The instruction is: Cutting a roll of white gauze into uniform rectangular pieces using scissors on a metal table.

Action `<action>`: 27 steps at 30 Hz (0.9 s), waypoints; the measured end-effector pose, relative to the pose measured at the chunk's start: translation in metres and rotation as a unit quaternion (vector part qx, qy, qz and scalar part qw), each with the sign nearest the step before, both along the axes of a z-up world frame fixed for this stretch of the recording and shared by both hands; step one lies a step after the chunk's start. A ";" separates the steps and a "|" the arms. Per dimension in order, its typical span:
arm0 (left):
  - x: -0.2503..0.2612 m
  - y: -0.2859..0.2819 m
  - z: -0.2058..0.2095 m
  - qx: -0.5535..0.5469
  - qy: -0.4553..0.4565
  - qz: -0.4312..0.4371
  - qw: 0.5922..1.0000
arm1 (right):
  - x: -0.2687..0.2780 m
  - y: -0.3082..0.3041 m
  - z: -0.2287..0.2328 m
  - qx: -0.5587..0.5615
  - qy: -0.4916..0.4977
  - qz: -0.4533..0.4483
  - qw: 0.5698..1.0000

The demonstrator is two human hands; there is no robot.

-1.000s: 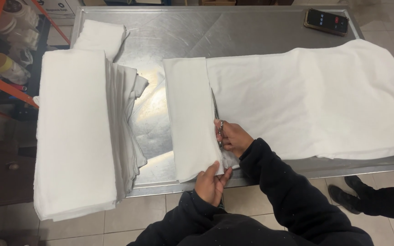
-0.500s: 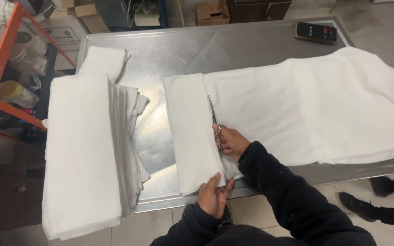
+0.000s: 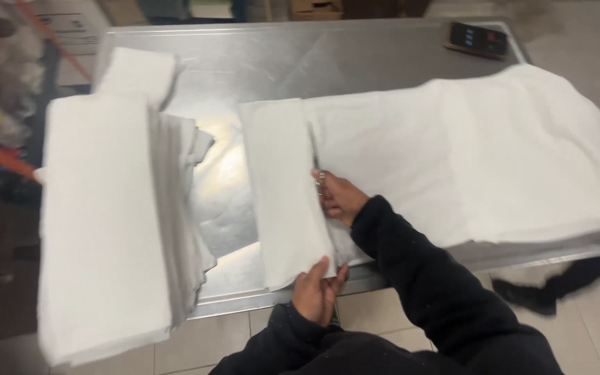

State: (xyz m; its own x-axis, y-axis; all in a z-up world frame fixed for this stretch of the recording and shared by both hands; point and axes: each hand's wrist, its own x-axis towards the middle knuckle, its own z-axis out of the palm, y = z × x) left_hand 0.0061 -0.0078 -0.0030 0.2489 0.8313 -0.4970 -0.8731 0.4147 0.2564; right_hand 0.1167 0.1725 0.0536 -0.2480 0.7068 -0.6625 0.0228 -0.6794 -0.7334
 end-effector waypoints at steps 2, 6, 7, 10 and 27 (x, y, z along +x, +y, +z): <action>0.000 0.001 0.008 -0.003 0.005 -0.006 1.000 | -0.001 -0.006 0.009 0.011 -0.008 -0.012 1.000; 0.000 0.001 0.009 0.014 0.010 0.004 1.000 | 0.002 -0.001 -0.017 0.040 0.010 -0.004 0.999; 0.001 0.000 0.006 0.014 0.012 0.013 1.000 | 0.003 0.002 -0.017 0.041 0.012 0.005 0.999; 0.001 0.000 0.002 0.011 0.010 0.002 1.000 | -0.001 0.008 -0.006 0.020 0.014 0.018 1.000; -0.002 0.001 0.001 -0.007 -0.024 -0.063 0.998 | -0.010 0.014 0.023 0.037 -0.043 0.013 0.998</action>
State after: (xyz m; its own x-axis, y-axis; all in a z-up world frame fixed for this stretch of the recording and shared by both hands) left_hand 0.0037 -0.0064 -0.0016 0.3747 0.7848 -0.4937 -0.8247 0.5254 0.2094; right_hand 0.1072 0.1865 0.0768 -0.2114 0.7487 -0.6282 0.1055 -0.6215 -0.7763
